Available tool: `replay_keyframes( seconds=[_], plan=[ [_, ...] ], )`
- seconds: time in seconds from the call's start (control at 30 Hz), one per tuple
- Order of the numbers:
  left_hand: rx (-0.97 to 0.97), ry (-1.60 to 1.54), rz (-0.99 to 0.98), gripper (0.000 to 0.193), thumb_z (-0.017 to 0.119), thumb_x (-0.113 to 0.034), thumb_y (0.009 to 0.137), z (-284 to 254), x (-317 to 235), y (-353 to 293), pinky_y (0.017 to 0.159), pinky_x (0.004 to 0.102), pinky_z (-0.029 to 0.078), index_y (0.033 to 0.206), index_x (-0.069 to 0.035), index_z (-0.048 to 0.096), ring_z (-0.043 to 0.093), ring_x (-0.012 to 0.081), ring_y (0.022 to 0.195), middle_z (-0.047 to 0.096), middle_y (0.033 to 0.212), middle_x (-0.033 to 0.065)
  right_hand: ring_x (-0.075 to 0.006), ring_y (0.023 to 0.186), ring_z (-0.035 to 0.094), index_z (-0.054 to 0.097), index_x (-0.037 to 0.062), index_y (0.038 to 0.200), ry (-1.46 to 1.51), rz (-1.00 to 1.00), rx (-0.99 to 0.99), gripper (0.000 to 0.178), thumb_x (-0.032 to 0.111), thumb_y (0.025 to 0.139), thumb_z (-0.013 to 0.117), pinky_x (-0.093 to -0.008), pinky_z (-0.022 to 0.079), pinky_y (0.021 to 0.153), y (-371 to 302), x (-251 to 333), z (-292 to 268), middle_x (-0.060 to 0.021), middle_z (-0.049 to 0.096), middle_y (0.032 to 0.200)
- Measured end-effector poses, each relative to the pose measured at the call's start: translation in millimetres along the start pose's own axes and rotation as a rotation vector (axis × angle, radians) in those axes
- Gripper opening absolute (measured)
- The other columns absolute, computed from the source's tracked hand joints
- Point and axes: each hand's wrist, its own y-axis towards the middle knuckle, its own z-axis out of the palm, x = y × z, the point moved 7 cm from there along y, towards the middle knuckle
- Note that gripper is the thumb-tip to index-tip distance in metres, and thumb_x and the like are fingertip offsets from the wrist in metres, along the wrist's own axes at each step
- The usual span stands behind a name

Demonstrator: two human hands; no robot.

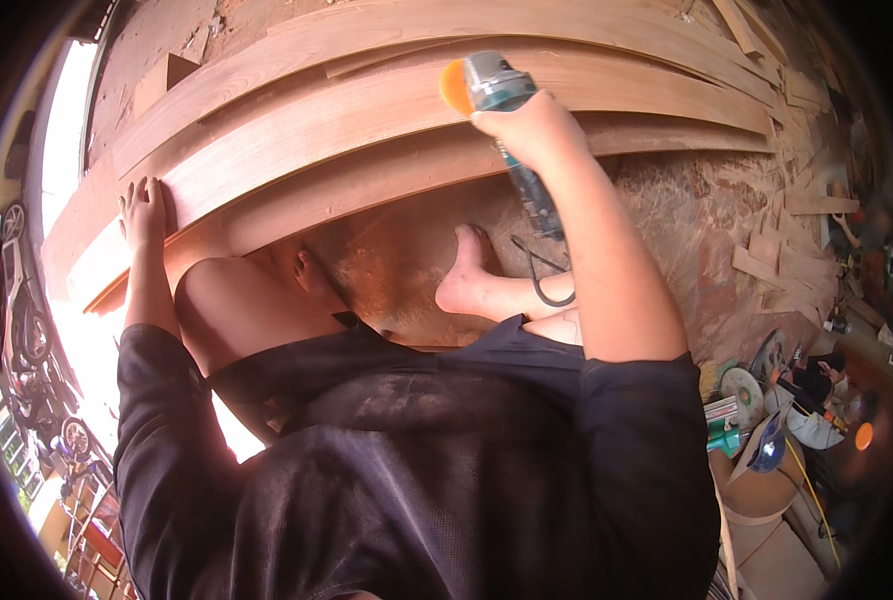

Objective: The person uses an orbital sander to smooth the surface of a long wooden plank. They hold the plank steady with one hand while operating the sander with the other, moving it back and forth along the length of the wood.

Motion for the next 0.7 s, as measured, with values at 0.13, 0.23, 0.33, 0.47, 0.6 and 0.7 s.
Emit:
replay_keyframes(
  seconds=[0.13, 0.23, 0.33, 0.47, 0.6, 0.7],
  plan=[
    [-0.001, 0.0, 0.015, 0.063, 0.04, -0.063, 0.107, 1, 2, 0, 0.131, 0.0583, 0.016, 0.156, -0.026, 0.056, 0.023, 0.0312, 0.164, 0.039, 0.172, 0.0053, -0.0338, 0.106, 0.077, 0.072, 0.0059, 0.124, -0.2, -0.079, -0.003, 0.069, 0.055, 0.077, 0.083, -0.0441, 0.059, 0.097, -31, 83, 57, -0.0206, 0.079, 0.109],
    [-0.005, -0.003, 0.025, 0.061, 0.039, -0.062, 0.107, 6, 6, 2, 0.13, 0.0589, 0.017, 0.153, -0.026, 0.059, 0.025, 0.03, 0.163, 0.041, 0.171, 0.0027, -0.0374, 0.109, 0.076, 0.069, -0.0018, 0.125, -0.249, -0.096, 0.13, 0.08, 0.059, 0.075, 0.082, -0.0452, 0.059, 0.098, -46, 119, 68, -0.0233, 0.078, 0.113],
    [-0.032, -0.016, 0.027, 0.061, 0.039, -0.061, 0.107, 20, 31, 16, 0.13, 0.0583, 0.018, 0.152, -0.026, 0.06, 0.027, 0.0296, 0.163, 0.042, 0.17, 0.0008, -0.0358, 0.111, 0.076, 0.069, 0.0018, 0.128, -0.296, -0.132, 0.157, 0.079, 0.059, 0.075, 0.081, -0.045, 0.059, 0.098, -40, 101, 54, -0.0226, 0.078, 0.115],
    [-0.025, 0.001, 0.043, 0.061, 0.038, -0.061, 0.107, 17, 22, 14, 0.13, 0.0574, 0.018, 0.152, -0.026, 0.06, 0.027, 0.0286, 0.162, 0.043, 0.17, 0.0003, -0.0312, 0.109, 0.077, 0.071, 0.01, 0.129, -0.18, -0.084, 0.077, 0.07, 0.056, 0.078, 0.083, -0.0433, 0.059, 0.098, -19, 32, 15, -0.0187, 0.078, 0.118],
    [-0.062, 0.011, 0.027, 0.061, 0.04, -0.062, 0.106, 14, 24, 12, 0.129, 0.0586, 0.019, 0.152, -0.027, 0.06, 0.03, 0.0287, 0.161, 0.045, 0.168, -0.002, -0.0315, 0.106, 0.077, 0.078, 0.0045, 0.121, -0.073, 0.101, -0.049, 0.066, 0.054, 0.077, 0.086, -0.0422, 0.057, 0.097, 10, -40, -29, -0.0209, 0.078, 0.115],
    [-0.033, 0.025, 0.01, 0.061, 0.039, -0.062, 0.106, 12, 17, 9, 0.13, 0.0576, 0.019, 0.152, -0.027, 0.059, 0.028, 0.0277, 0.162, 0.044, 0.169, -0.0016, -0.0307, 0.108, 0.076, 0.078, -0.001, 0.121, -0.018, 0.25, -0.098, 0.069, 0.054, 0.079, 0.085, -0.0406, 0.057, 0.096, 23, -85, -55, -0.0234, 0.078, 0.114]
  ],
)
